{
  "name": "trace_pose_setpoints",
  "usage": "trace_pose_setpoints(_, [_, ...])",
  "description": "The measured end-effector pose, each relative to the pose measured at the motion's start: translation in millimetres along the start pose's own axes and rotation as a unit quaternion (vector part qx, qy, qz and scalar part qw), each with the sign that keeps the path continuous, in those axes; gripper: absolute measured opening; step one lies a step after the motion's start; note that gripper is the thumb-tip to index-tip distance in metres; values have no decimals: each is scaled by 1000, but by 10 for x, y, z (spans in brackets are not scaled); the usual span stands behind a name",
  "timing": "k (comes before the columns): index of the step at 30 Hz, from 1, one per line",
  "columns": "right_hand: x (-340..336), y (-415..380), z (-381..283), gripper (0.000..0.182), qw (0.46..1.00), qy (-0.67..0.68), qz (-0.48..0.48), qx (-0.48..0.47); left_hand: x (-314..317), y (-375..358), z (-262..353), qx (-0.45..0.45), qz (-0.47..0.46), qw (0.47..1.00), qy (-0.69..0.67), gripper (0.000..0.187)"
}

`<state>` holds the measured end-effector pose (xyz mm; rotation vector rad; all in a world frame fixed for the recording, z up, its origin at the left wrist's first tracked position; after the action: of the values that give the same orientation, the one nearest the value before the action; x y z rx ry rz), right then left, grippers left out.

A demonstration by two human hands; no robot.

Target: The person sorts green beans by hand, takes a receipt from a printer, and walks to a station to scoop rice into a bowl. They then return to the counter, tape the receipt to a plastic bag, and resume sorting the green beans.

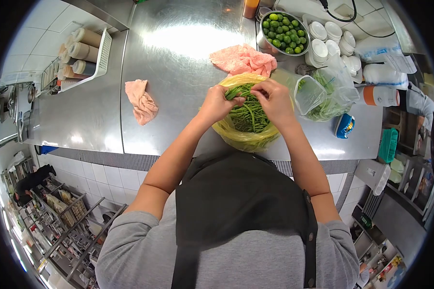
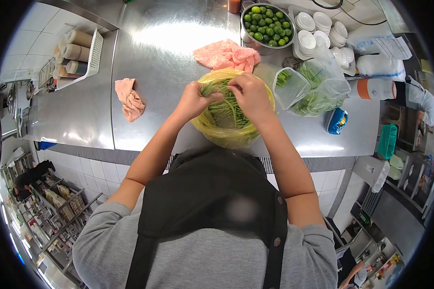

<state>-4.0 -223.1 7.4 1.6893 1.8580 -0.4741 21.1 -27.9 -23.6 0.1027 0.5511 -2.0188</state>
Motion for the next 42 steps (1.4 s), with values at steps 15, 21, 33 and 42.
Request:
trace_pose_setpoints(15, [55,-73,-90,9,981,143,-78,101,15,-189,59,57,32,995,77,17])
trace_pose_setpoints(21, [75,-40,-53,9,997,-16,-47,-59,-14,-270,131,91,51,993,58,14])
trace_pose_setpoints(33, [163,-64,-162,9,809,560,-25,176,-223,-204,55,95,60,994,-13,17])
trace_pose_setpoints(42, [8,-114,-174,19,976,104,-178,66,-333,-83,571,46,115,918,-377,24])
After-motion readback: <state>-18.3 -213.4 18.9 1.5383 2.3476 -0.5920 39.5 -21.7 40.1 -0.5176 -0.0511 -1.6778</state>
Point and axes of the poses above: each hand's wrist, its own y-axis towards the middle knuckle, its own x-axis out of the palm, z = x × y, the point moved 1 cm from there along y, towards the middle knuckle, and after that the axes turned 2 degrees about -z, right-handed, at the moved point
